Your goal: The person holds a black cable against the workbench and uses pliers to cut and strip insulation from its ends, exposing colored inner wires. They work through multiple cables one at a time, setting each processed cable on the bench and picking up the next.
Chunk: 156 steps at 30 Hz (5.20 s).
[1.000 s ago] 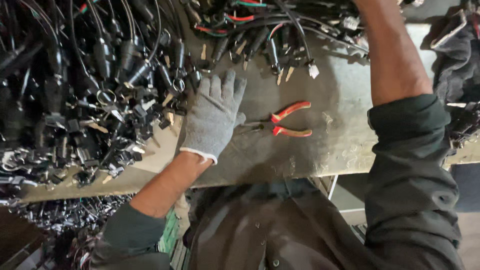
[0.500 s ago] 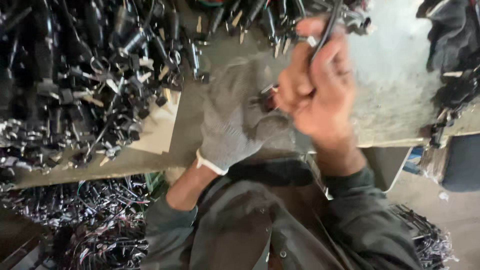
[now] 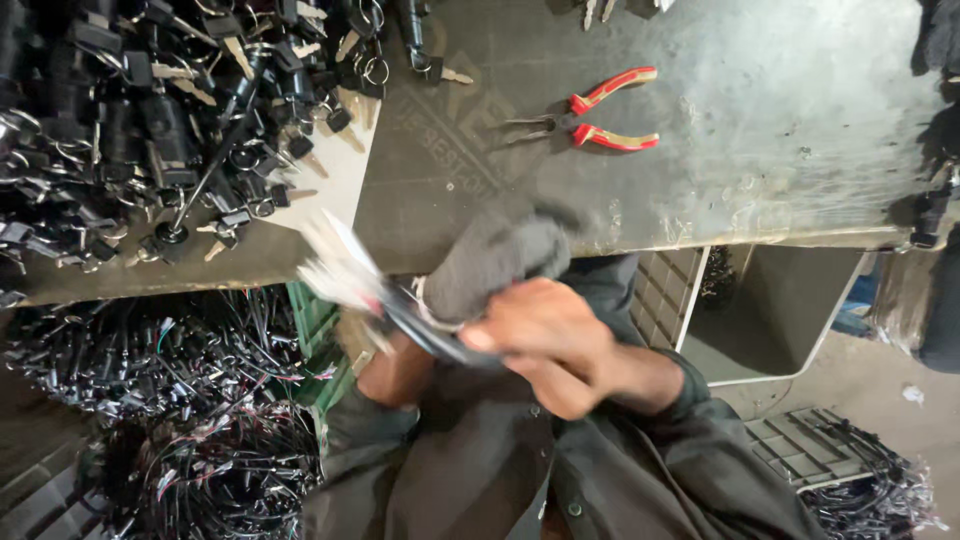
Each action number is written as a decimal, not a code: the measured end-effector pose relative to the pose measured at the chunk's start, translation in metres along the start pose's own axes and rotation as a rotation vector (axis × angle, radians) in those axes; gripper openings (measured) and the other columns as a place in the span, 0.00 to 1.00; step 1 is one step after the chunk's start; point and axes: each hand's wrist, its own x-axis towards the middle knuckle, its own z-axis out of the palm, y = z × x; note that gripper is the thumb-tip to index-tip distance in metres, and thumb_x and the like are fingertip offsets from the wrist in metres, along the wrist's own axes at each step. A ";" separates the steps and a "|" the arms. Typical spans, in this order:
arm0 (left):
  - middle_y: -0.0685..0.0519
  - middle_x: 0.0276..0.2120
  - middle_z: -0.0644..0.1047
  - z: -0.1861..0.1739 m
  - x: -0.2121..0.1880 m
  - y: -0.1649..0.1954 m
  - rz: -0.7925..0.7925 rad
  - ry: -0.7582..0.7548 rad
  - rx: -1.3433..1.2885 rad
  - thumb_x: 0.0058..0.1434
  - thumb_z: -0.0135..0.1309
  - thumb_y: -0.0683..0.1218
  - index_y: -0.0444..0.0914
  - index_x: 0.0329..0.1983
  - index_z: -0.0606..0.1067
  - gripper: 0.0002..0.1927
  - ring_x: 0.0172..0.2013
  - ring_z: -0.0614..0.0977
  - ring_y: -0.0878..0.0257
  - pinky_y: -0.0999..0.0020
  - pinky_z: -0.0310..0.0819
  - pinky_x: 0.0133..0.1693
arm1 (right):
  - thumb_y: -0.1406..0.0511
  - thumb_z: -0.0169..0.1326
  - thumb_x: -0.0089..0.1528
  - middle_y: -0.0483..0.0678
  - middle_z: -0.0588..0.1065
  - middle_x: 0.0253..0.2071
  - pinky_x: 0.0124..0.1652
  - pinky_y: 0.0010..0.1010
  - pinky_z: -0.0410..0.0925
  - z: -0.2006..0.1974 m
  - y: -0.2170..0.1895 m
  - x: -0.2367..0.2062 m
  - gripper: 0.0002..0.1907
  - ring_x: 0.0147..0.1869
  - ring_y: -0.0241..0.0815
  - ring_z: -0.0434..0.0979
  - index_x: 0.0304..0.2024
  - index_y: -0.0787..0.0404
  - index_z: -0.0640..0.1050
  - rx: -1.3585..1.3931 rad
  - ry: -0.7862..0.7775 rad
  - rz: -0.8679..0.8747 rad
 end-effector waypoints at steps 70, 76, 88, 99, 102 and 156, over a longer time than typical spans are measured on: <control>0.52 0.45 0.82 -0.010 0.013 0.068 0.334 0.155 0.965 0.55 0.71 0.51 0.42 0.47 0.81 0.18 0.49 0.84 0.54 0.62 0.76 0.54 | 0.64 0.50 0.73 0.55 0.72 0.45 0.44 0.36 0.67 -0.038 0.077 -0.040 0.16 0.42 0.49 0.72 0.59 0.67 0.68 -0.323 0.246 0.375; 0.50 0.52 0.82 -0.019 0.022 0.072 0.335 -0.021 1.031 0.61 0.66 0.51 0.44 0.49 0.82 0.14 0.52 0.84 0.52 0.61 0.76 0.55 | 0.60 0.52 0.72 0.52 0.69 0.39 0.41 0.33 0.65 -0.029 0.072 -0.037 0.21 0.39 0.45 0.69 0.60 0.68 0.70 -0.289 0.245 0.501; 0.47 0.47 0.81 -0.014 0.018 0.034 0.115 0.012 0.779 0.62 0.66 0.47 0.39 0.51 0.78 0.16 0.49 0.82 0.48 0.54 0.77 0.53 | 0.61 0.49 0.69 0.41 0.66 0.27 0.32 0.24 0.59 -0.046 0.079 -0.041 0.16 0.32 0.27 0.62 0.52 0.67 0.77 0.177 0.256 0.814; 0.53 0.57 0.78 -0.026 0.033 0.063 0.409 -0.374 0.644 0.63 0.64 0.46 0.41 0.56 0.78 0.18 0.62 0.77 0.53 0.54 0.63 0.70 | 0.63 0.53 0.64 0.51 0.71 0.25 0.30 0.33 0.59 -0.048 0.095 -0.058 0.14 0.26 0.40 0.62 0.39 0.72 0.76 0.149 -0.048 0.876; 0.57 0.46 0.83 -0.023 0.034 0.071 0.402 -0.508 0.479 0.59 0.67 0.46 0.43 0.46 0.81 0.13 0.52 0.83 0.59 0.54 0.60 0.70 | 0.61 0.53 0.64 0.46 0.76 0.35 0.40 0.30 0.68 -0.050 0.096 -0.063 0.18 0.38 0.35 0.72 0.52 0.68 0.76 0.488 -0.156 0.602; 0.45 0.58 0.78 0.003 -0.011 0.063 0.390 0.012 0.937 0.68 0.64 0.45 0.36 0.76 0.57 0.39 0.51 0.83 0.51 0.61 0.78 0.53 | 0.66 0.65 0.50 0.48 0.73 0.35 0.35 0.39 0.68 -0.067 0.074 0.003 0.16 0.40 0.50 0.76 0.38 0.63 0.74 -0.817 -0.011 0.404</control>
